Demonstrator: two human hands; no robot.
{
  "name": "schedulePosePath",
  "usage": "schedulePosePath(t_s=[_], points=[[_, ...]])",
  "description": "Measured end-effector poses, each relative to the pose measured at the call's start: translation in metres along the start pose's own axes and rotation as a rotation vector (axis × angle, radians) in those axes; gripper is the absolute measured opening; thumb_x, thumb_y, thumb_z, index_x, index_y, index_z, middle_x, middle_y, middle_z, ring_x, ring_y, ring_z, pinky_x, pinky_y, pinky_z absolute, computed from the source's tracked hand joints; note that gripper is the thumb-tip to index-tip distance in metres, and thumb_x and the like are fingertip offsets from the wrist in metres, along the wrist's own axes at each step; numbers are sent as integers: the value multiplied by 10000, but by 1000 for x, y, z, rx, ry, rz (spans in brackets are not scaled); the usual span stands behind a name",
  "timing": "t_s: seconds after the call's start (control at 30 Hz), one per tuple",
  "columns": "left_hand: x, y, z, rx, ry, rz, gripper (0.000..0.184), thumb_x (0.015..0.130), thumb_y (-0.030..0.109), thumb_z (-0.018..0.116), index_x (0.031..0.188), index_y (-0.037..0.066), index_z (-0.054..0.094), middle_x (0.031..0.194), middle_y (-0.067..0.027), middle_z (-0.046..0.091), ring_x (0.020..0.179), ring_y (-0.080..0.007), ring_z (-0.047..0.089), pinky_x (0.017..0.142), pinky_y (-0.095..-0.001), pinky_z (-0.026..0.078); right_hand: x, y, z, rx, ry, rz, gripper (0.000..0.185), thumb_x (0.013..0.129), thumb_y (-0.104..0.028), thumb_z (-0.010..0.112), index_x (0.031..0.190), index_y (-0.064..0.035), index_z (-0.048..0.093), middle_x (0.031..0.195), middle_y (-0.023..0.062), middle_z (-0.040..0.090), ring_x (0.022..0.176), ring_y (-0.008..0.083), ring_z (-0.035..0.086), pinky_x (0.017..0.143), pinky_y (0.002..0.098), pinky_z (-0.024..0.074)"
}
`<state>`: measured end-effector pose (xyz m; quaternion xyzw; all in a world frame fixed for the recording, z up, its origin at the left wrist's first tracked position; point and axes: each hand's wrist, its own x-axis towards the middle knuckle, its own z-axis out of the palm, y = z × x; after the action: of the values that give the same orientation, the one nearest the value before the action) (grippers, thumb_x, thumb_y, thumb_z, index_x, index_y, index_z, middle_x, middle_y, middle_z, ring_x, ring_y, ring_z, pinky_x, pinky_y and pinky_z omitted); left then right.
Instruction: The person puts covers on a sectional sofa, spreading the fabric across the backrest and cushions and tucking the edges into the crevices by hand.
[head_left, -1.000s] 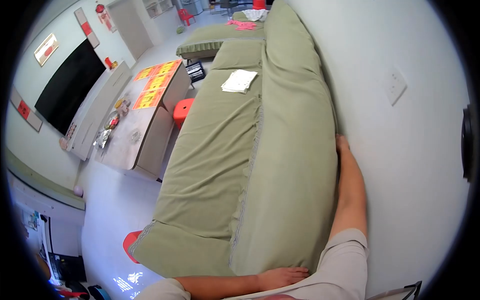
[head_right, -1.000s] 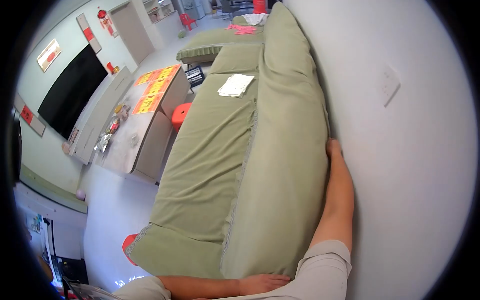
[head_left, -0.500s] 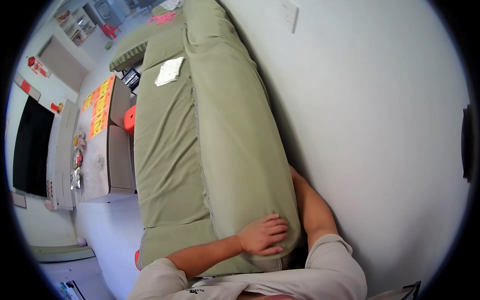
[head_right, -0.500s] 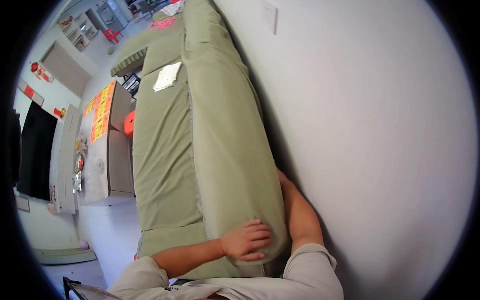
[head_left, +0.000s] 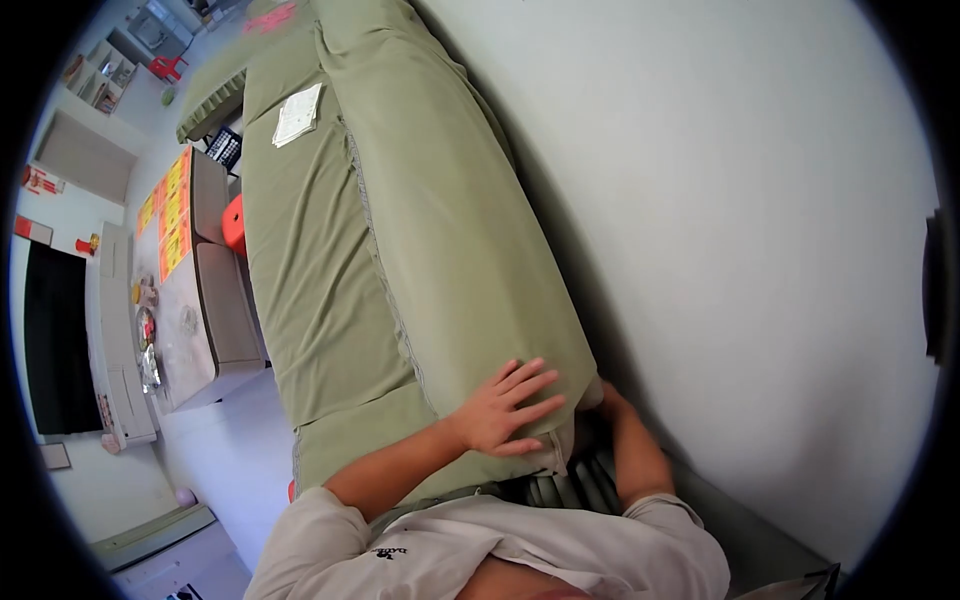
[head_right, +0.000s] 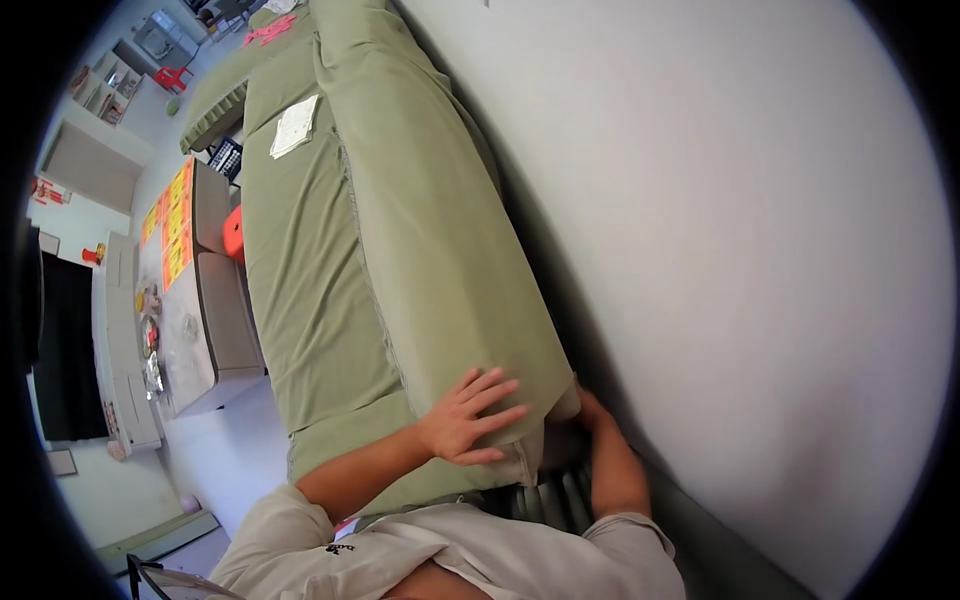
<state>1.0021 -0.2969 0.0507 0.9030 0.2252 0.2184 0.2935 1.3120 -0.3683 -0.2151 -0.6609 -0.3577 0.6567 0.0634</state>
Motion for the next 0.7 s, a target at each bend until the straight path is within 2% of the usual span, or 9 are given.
schedulePosePath(t_s=[0.17,0.2,0.4,0.53,0.57,0.6,0.63,0.67,0.7], points=[[-115,6,24,-143,171,-173,587,747,364,633,1250,103,480,1382,-227,264,1287,-449,212,1016,-552,215,-47,74,56,440,431,54,502,913,-419,431,1142,12,548,1132,179,567,1092,312,509,930,399,372],[-142,6,26,-116,165,-267,586,758,352,622,1257,92,461,1386,-225,254,1290,-445,208,1022,-547,210,-55,84,71,540,524,52,526,909,-436,440,1196,-2,518,1185,164,543,1133,298,481,954,385,354],[-330,2,45,-19,78,-1077,577,820,358,543,1274,32,401,1340,-258,295,1236,-416,307,1019,-450,277,-53,151,182,898,1184,630,732,824,-524,545,1273,36,402,1273,193,467,1144,310,473,941,381,374],[-501,2,71,-14,16,-1668,645,801,445,542,1273,26,411,1255,-278,410,1181,-407,369,990,-437,316,-70,138,260,1432,631,262,879,767,-657,510,1391,-92,259,1409,104,318,1258,277,333,1021,429,268],[-528,4,69,-53,22,-1799,668,782,455,558,1260,8,427,1218,-294,453,1172,-411,397,988,-427,322,-59,146,282,1602,580,105,874,757,-641,546,1386,-100,273,1388,93,348,1240,264,353,1011,418,279],[-523,17,54,-102,49,-1911,674,760,437,584,1246,-9,443,1209,-299,470,1163,-406,427,983,-416,334,-52,148,301,1568,654,120,870,759,-629,554,1377,-78,287,1382,93,353,1235,257,358,1008,402,285],[-569,12,63,-77,57,-1908,681,743,423,603,1232,-28,455,1200,-293,488,1152,-393,454,969,-406,354,-42,146,314,1532,726,133,866,761,-618,561,1367,-57,301,1376,93,358,1230,249,363,1004,387,292],[-573,22,53,-40,36,-1899,692,735,423,612,1225,-40,457,1186,-285,504,1138,-383,470,956,-403,368,-31,142,324,1493,798,144,862,763,-607,569,1358,-36,315,1370,92,363,1225,242,369,1001,372,299],[-602,18,58,-29,59,-1976,691,730,395,634,1227,-48,451,1183,-268,516,1119,-367,490,950,-391,374,-44,112,330,1359,947,47,875,727,-541,660,1340,-19,317,1348,113,368,1198,262,389,998,386,306]])
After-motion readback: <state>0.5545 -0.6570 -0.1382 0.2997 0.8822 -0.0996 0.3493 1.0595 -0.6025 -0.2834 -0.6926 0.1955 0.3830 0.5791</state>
